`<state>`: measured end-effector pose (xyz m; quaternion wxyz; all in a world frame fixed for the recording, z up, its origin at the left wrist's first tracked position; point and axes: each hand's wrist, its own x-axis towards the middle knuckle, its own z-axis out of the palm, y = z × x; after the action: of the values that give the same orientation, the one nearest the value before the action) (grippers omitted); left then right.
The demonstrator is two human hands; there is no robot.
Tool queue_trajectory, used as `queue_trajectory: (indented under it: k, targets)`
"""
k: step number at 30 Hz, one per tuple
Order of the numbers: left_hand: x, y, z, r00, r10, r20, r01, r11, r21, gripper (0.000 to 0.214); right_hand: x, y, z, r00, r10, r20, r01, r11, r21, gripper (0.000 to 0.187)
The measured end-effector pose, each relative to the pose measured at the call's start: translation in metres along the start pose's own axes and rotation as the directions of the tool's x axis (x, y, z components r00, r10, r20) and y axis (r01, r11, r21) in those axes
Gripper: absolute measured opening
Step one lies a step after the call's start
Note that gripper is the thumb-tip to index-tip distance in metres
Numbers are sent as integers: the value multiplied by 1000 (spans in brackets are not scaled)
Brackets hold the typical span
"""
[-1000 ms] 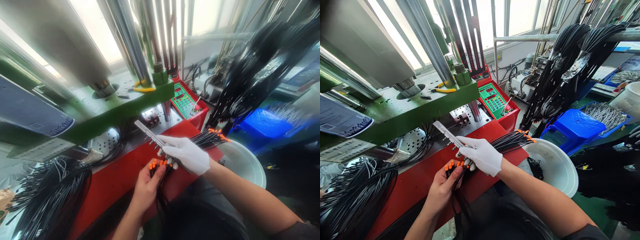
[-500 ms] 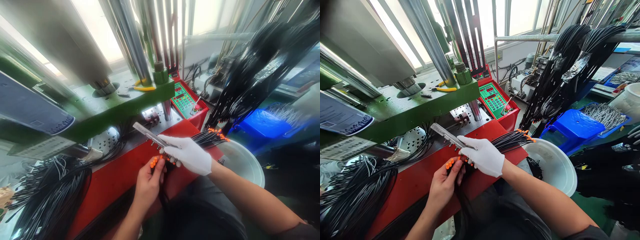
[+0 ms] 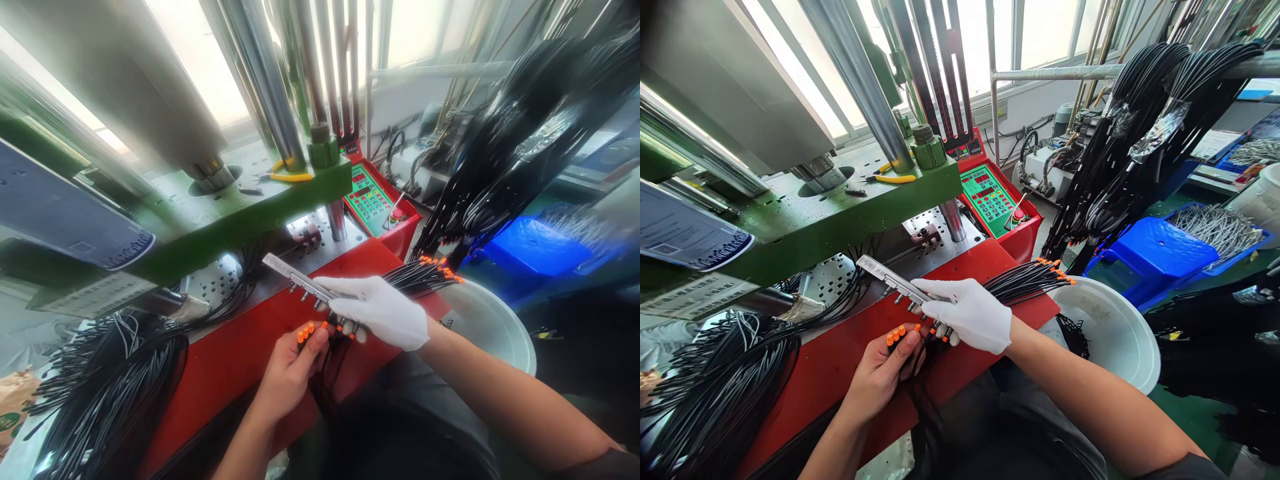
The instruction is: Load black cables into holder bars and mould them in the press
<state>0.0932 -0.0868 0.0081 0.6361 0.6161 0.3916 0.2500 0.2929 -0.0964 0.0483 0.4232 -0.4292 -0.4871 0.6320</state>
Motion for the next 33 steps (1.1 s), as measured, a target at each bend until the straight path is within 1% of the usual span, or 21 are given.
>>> queue_trajectory:
  k: [5,8,11,14,18,23,26,29,31,33]
  targets:
    - [1,2,-4,999,-6,40,3,997,80,33,-1,3,-3,999,-29,46,29,1000,7,47]
    - [2,5,-5,998,5,62,-15,989,149,41,-1,2,-4,998,-21,62,21,1000,-4,47]
    - [3,8,-4,996,28,80,-42,983,177,45,-1,1,-4,999,6,52,-5,1000,-29,48]
    - [4,9,-4,995,18,94,-36,980,196,46,-1,1,-2,1000,0,23,2,996,-89,48]
    - [3,11,-2,995,-5,101,-22,965,262,49,-2,4,0,997,-72,-20,66,975,-213,46]
    - [2,21,7,998,49,25,-55,921,387,45,-6,9,0,971,-233,-56,201,921,-334,46]
    - [4,25,11,997,74,38,-83,919,387,48,-8,11,1,965,-256,-59,221,911,-347,45]
    - [6,23,10,996,72,45,-83,926,367,47,-10,11,0,968,-241,-74,208,929,-306,44]
    - [6,20,6,999,36,26,-42,958,285,43,-11,9,-2,979,-183,-85,155,953,-262,44]
    - [6,16,2,999,12,-49,-3,985,173,35,-10,5,-6,994,-80,-79,63,978,-199,46]
